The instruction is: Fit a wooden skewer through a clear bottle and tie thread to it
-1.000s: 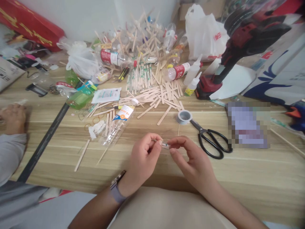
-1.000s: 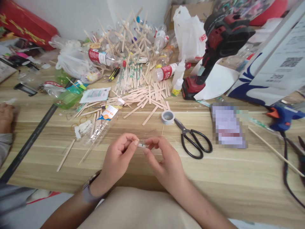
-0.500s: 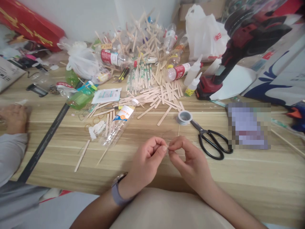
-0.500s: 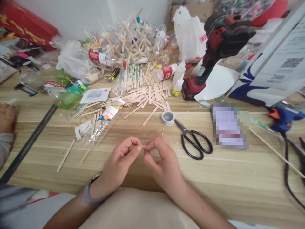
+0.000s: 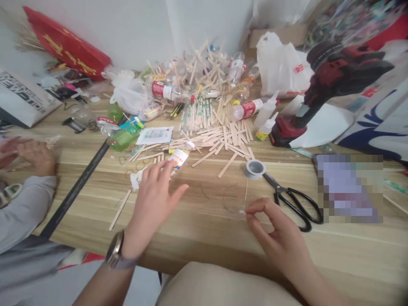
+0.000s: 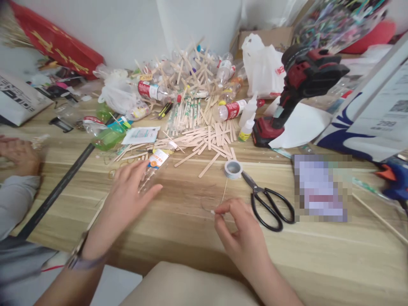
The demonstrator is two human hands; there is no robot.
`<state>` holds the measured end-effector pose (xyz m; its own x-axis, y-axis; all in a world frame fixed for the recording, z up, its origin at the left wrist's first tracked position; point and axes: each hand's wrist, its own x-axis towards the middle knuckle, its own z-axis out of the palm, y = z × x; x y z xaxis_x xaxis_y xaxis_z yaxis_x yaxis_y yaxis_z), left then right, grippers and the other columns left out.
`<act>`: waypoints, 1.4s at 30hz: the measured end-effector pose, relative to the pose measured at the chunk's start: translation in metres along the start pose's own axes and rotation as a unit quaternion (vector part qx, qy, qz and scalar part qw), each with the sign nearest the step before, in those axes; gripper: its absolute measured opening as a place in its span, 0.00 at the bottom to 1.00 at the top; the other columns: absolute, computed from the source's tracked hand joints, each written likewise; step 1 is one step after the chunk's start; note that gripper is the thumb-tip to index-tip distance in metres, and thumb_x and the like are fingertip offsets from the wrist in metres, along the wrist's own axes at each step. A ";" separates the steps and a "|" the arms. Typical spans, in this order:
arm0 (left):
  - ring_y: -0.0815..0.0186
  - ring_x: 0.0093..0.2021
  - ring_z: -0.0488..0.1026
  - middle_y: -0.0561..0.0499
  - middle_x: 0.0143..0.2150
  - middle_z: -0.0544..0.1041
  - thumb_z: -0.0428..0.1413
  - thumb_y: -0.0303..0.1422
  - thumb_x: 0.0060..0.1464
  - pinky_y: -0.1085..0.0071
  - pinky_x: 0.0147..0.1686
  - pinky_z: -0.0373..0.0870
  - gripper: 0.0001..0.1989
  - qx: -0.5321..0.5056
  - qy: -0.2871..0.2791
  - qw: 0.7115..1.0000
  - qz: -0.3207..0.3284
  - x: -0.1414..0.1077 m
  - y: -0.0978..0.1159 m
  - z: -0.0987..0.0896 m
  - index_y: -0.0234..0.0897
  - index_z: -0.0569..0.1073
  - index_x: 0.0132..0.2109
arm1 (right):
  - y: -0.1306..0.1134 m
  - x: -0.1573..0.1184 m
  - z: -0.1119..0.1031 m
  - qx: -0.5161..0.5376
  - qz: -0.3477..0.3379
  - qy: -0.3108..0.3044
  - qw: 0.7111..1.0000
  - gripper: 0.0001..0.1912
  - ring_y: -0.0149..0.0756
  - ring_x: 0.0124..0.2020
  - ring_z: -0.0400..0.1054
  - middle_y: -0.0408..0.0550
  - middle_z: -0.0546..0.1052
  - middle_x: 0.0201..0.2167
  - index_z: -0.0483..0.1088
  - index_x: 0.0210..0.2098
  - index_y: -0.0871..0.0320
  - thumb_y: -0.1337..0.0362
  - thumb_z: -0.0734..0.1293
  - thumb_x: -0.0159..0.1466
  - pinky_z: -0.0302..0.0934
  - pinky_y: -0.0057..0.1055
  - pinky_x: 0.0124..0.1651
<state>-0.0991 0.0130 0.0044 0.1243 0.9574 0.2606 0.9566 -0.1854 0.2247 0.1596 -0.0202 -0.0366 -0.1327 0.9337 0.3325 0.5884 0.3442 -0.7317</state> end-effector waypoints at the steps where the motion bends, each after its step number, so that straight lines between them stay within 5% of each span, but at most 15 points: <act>1: 0.45 0.58 0.64 0.35 0.57 0.70 0.57 0.39 0.55 0.50 0.56 0.59 0.28 0.021 -0.031 0.999 -0.030 0.006 -0.010 0.003 0.34 0.62 0.60 | 0.002 0.000 -0.002 -0.021 -0.012 0.003 1.000 0.06 0.39 0.29 0.70 0.43 0.75 0.26 0.66 0.30 0.52 0.69 0.62 0.61 0.65 0.35 0.33; 5: 0.48 0.47 0.73 0.38 0.47 0.76 0.59 0.41 0.51 0.60 0.43 0.67 0.29 -0.013 -0.160 0.980 -0.115 0.024 -0.032 0.011 0.34 0.64 0.57 | 0.009 0.000 -0.009 -0.083 -0.083 0.022 0.993 0.05 0.40 0.27 0.70 0.43 0.74 0.24 0.67 0.31 0.52 0.68 0.62 0.62 0.64 0.37 0.31; 9: 0.54 0.40 0.74 0.47 0.38 0.77 0.60 0.44 0.49 0.65 0.38 0.66 0.21 -0.175 -0.167 0.955 -0.173 0.028 -0.032 0.010 0.36 0.70 0.46 | 0.015 -0.001 -0.014 -0.110 -0.124 0.021 0.986 0.04 0.40 0.25 0.69 0.43 0.72 0.22 0.68 0.32 0.53 0.66 0.62 0.63 0.62 0.37 0.28; 13: 0.63 0.35 0.73 0.51 0.35 0.75 0.60 0.44 0.49 0.70 0.34 0.66 0.21 -0.451 -0.170 0.852 -0.203 0.024 -0.026 0.013 0.34 0.69 0.45 | 0.022 -0.003 -0.014 -0.116 -0.139 0.015 0.983 0.04 0.40 0.25 0.68 0.43 0.73 0.22 0.68 0.32 0.53 0.66 0.63 0.63 0.62 0.38 0.30; 17: 0.66 0.31 0.72 0.51 0.33 0.75 0.65 0.43 0.45 0.71 0.31 0.67 0.22 -0.597 -0.170 0.751 -0.223 0.022 -0.011 0.019 0.34 0.69 0.42 | 0.030 -0.005 -0.011 -0.122 -0.149 -0.012 0.981 0.04 0.41 0.27 0.69 0.45 0.74 0.25 0.70 0.32 0.54 0.67 0.63 0.63 0.61 0.40 0.34; 22: 0.67 0.32 0.73 0.52 0.36 0.73 0.66 0.43 0.43 0.71 0.31 0.68 0.24 -0.686 -0.151 0.685 -0.191 0.022 0.016 0.028 0.36 0.68 0.43 | 0.025 -0.009 -0.006 -0.122 -0.117 0.021 0.986 0.08 0.46 0.39 0.72 0.53 0.77 0.39 0.74 0.40 0.55 0.63 0.63 0.65 0.65 0.44 0.42; 25: 0.66 0.34 0.73 0.52 0.37 0.71 0.68 0.43 0.41 0.70 0.32 0.69 0.30 -0.722 -0.124 0.658 -0.176 0.021 0.034 0.036 0.37 0.66 0.48 | 0.009 -0.010 -0.001 -0.047 -0.051 -0.020 0.997 0.10 0.44 0.39 0.73 0.52 0.79 0.37 0.74 0.39 0.55 0.62 0.61 0.66 0.66 0.40 0.42; 28: 0.65 0.35 0.73 0.52 0.39 0.71 0.67 0.41 0.43 0.69 0.34 0.70 0.31 -0.733 -0.106 0.649 -0.172 0.019 0.051 0.045 0.39 0.63 0.51 | -0.008 -0.010 0.008 0.046 0.061 -0.142 0.987 0.10 0.40 0.35 0.73 0.50 0.79 0.34 0.73 0.37 0.55 0.60 0.62 0.64 0.66 0.34 0.36; 32: 0.64 0.37 0.74 0.52 0.40 0.71 0.66 0.42 0.44 0.67 0.36 0.70 0.32 -0.708 -0.060 0.673 -0.206 0.018 0.066 0.053 0.41 0.61 0.53 | -0.019 -0.011 0.021 0.126 0.211 -0.268 0.931 0.05 0.32 0.24 0.66 0.43 0.74 0.23 0.71 0.30 0.57 0.62 0.68 0.57 0.57 0.27 0.26; 35: 0.65 0.35 0.73 0.53 0.38 0.72 0.65 0.43 0.45 0.66 0.37 0.70 0.30 -0.676 -0.029 0.699 -0.231 0.018 0.071 0.055 0.41 0.61 0.52 | -0.019 -0.013 0.027 0.165 0.259 -0.258 0.916 0.09 0.28 0.20 0.60 0.38 0.67 0.18 0.65 0.22 0.57 0.64 0.68 0.56 0.52 0.25 0.23; 42: 0.64 0.37 0.74 0.52 0.38 0.73 0.64 0.42 0.45 0.66 0.39 0.70 0.28 -0.647 -0.002 0.720 -0.251 0.021 0.075 0.059 0.40 0.62 0.50 | -0.016 -0.017 0.030 0.248 0.307 -0.260 0.881 0.10 0.25 0.15 0.57 0.36 0.64 0.13 0.62 0.21 0.56 0.65 0.66 0.57 0.47 0.23 0.18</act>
<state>-0.0094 0.0319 -0.0284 -0.1488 0.9757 -0.1611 -0.1642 0.1362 0.9770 0.1292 -0.0389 -0.0487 -0.3341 0.8341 -0.4390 0.2720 -0.3606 -0.8922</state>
